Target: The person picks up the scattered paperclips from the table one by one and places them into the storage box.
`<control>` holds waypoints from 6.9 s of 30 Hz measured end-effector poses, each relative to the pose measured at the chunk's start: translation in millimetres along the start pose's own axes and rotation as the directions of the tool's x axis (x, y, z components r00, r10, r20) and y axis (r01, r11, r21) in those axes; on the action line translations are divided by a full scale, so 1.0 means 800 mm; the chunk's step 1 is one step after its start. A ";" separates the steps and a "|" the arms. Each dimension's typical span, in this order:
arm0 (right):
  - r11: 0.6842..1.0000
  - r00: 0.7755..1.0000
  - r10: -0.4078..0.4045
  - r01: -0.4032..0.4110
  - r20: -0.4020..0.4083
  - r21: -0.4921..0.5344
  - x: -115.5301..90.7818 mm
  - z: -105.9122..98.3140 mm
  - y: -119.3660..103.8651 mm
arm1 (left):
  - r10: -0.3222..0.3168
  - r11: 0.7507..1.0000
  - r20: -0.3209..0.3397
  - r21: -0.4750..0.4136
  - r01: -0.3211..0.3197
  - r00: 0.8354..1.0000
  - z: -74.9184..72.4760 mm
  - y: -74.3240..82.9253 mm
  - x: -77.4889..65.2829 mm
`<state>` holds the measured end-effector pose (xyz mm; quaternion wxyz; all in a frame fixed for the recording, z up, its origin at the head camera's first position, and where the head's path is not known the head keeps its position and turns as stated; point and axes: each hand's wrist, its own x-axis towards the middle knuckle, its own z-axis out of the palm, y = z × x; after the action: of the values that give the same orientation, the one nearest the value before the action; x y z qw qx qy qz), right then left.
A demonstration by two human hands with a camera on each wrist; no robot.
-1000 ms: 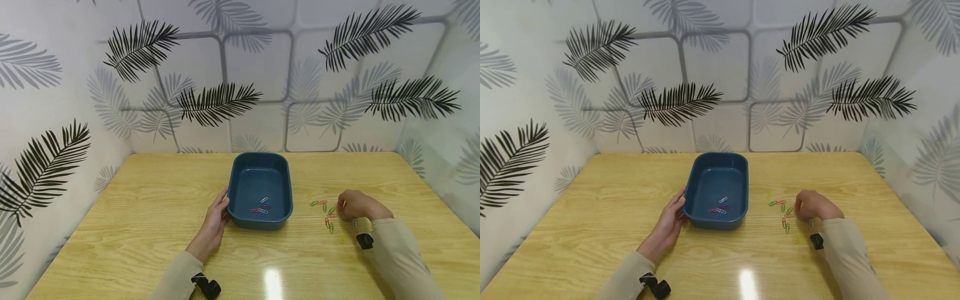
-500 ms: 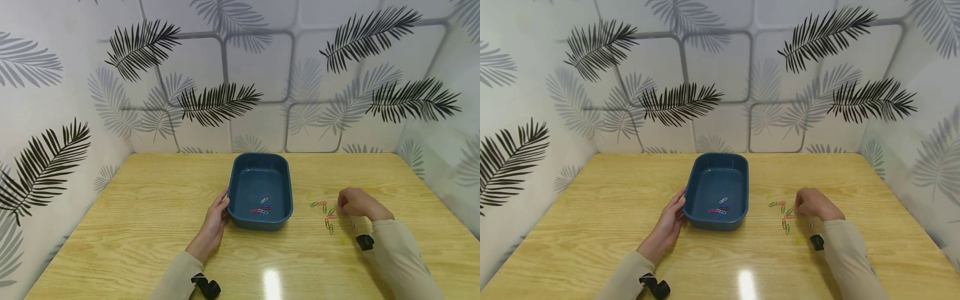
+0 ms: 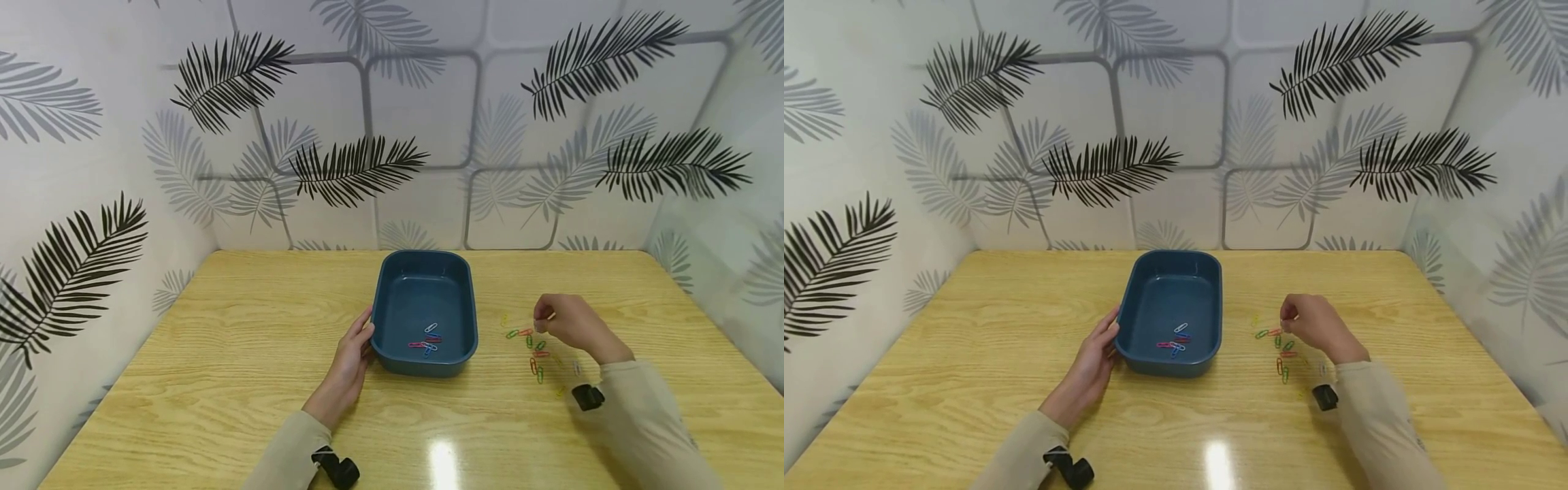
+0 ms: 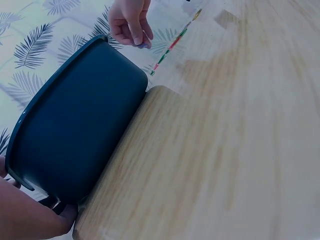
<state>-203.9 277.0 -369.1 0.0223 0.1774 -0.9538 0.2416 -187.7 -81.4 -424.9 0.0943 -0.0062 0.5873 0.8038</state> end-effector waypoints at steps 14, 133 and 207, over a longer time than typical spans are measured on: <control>0.992 0.978 -0.034 0.058 -0.207 0.113 -0.003 0.005 -0.072 | 0.004 1.000 0.007 0.007 -0.004 1.000 -0.001 0.000 -0.001; 0.978 0.937 0.206 -0.188 0.281 -0.090 -0.022 -0.013 0.030 | 0.003 1.000 0.006 -0.014 -0.003 1.000 0.001 0.003 -0.003; 0.974 0.957 -0.176 0.203 -0.231 0.099 0.001 0.044 -0.102 | 0.006 1.000 0.003 -0.001 -0.006 1.000 0.000 0.001 -0.004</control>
<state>-175.0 193.6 -362.9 0.1404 0.2411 -0.9073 0.3144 -184.7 -82.3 -423.7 0.0928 -0.0033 0.5869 0.8043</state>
